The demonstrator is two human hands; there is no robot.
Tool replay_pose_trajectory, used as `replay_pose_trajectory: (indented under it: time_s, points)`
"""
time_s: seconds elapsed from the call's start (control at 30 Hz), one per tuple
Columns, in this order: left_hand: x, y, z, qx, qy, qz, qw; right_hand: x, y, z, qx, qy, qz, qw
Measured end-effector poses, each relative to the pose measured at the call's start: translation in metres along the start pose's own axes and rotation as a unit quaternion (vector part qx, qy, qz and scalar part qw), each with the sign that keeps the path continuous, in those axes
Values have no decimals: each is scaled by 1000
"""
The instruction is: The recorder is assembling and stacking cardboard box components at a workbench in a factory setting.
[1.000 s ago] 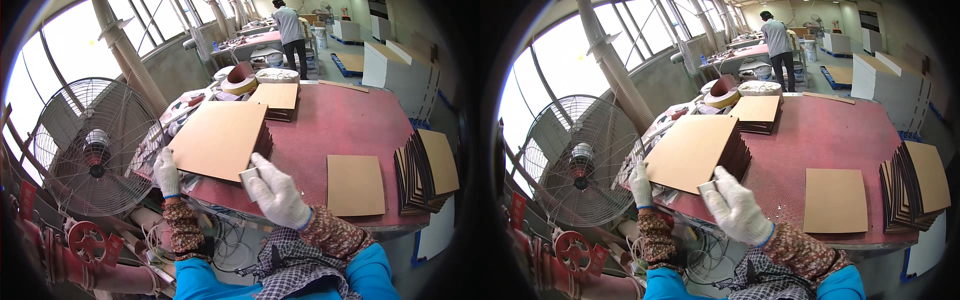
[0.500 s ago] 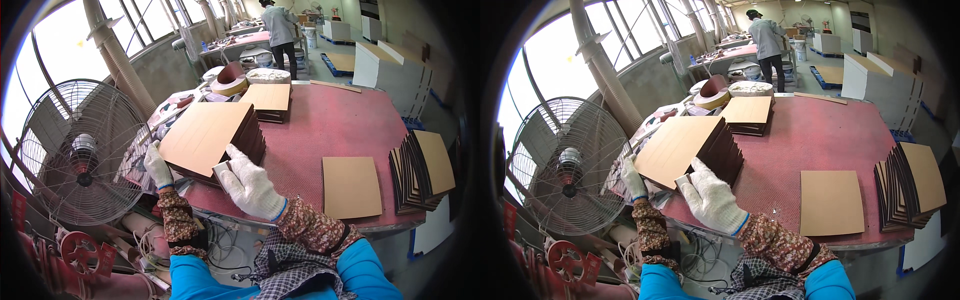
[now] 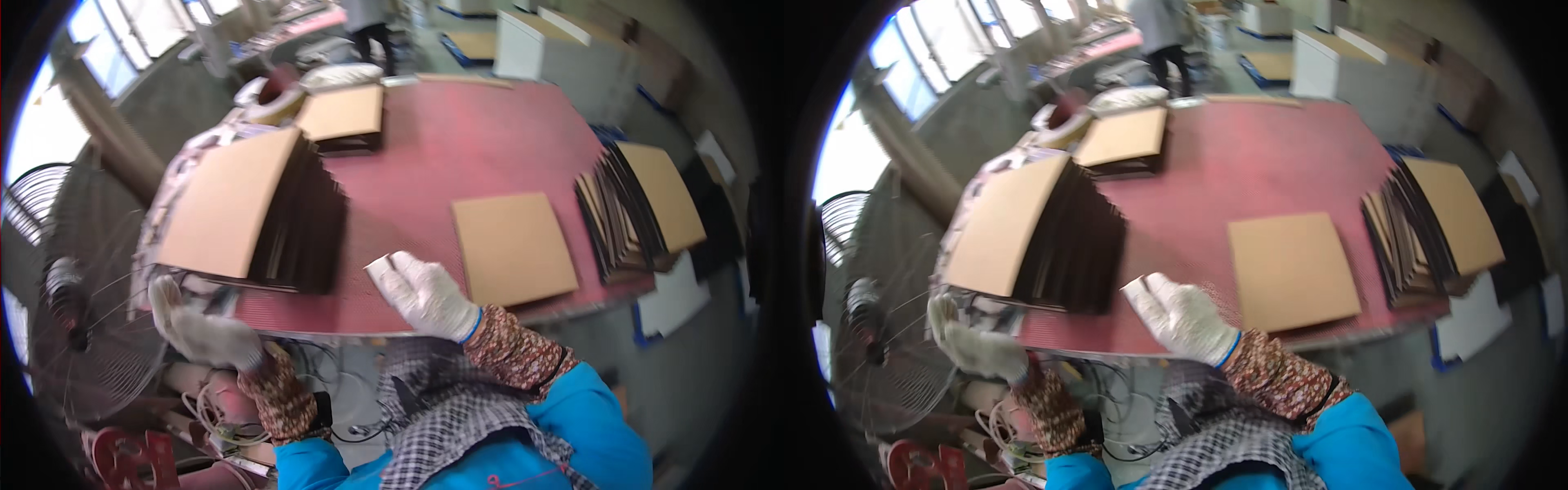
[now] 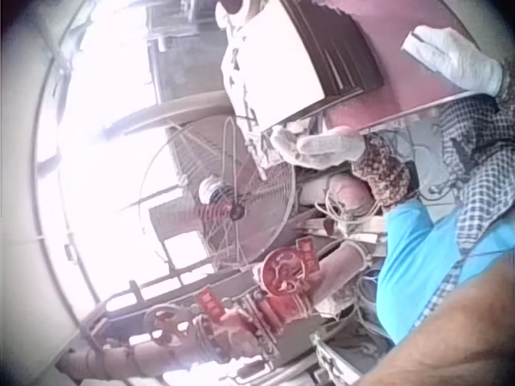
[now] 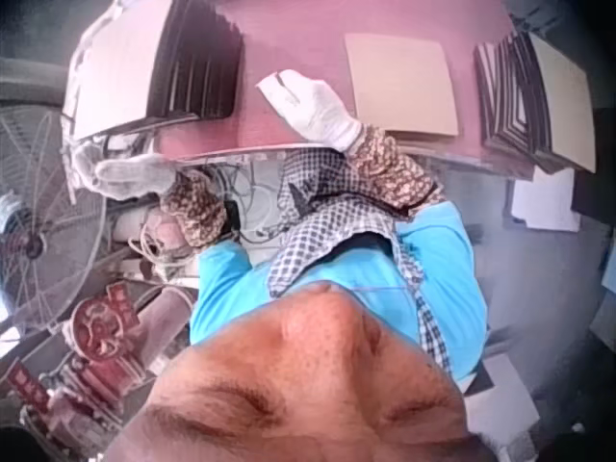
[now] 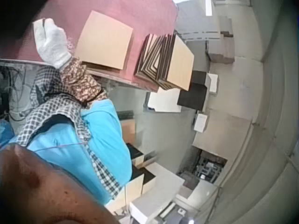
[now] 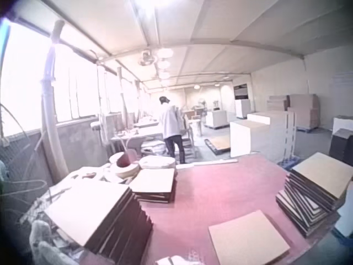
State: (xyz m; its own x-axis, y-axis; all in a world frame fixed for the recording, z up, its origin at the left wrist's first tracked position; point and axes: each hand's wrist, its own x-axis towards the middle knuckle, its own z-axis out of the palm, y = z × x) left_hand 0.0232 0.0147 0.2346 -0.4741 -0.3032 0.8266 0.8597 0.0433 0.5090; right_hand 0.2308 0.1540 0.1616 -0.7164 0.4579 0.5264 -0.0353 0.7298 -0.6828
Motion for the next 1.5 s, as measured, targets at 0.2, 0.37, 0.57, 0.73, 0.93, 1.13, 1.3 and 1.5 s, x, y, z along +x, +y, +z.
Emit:
replay_pose_trajectory:
  time_s: [0.2,0.37,0.57,0.73,0.93,1.13,1.3,1.5]
  points:
    - [-145,50,25,-242,-512,-105,817,-134,63,-101,-325,21,222,919]
    - [-259,49,84,-139,-609,-128,770,-196,84,-152,-499,-85,265,821]
    - [-313,60,96,-75,-623,-129,768,-179,77,-153,-450,-77,369,809]
    - [-318,57,97,-82,-600,-130,785,-182,88,-155,-487,-86,270,826]
    - [-318,57,98,-61,-597,-104,793,-164,123,-156,-493,-62,235,835]
    - [-310,59,96,-67,-622,-141,767,-112,180,-166,-498,-81,226,834]
    - [-313,59,96,-68,-613,-129,777,-78,224,-178,-505,-103,216,829]
    - [-310,60,97,-57,-617,-127,774,-86,230,-179,-474,-74,217,850]
